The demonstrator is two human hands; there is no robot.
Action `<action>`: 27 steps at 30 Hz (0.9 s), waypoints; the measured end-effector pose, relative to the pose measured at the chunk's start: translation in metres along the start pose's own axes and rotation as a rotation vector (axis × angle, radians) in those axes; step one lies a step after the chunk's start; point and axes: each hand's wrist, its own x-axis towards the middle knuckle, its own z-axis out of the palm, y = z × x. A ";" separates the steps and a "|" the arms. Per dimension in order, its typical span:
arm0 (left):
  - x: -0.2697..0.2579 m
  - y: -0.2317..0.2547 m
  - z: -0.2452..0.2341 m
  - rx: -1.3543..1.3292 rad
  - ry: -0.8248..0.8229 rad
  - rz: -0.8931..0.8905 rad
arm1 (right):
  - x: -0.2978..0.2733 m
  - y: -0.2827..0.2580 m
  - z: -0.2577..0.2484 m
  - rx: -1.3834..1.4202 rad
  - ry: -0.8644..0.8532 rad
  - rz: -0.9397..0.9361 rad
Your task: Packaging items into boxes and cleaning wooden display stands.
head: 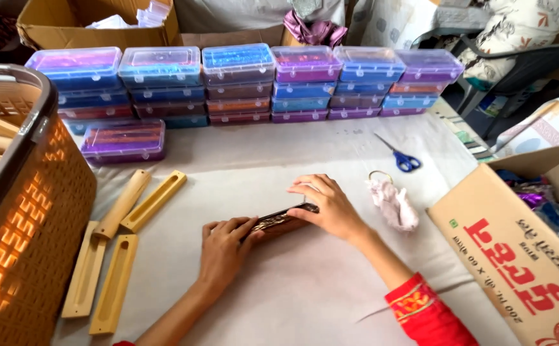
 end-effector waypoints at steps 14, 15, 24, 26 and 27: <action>0.091 -0.070 0.042 -0.057 -0.198 -0.509 | -0.018 0.011 0.053 -0.250 0.420 -0.096; 0.092 -0.076 0.047 -0.059 -0.195 -0.507 | -0.016 0.013 0.051 -0.254 0.421 -0.098; 0.089 -0.087 0.058 0.173 -0.004 -0.363 | -0.015 0.015 0.056 -0.189 0.374 -0.010; 0.084 -0.095 0.066 0.032 -0.061 -0.466 | -0.015 0.016 0.057 -0.176 0.334 0.010; 0.083 -0.093 0.063 0.030 -0.065 -0.471 | -0.015 0.015 0.058 -0.175 0.329 0.012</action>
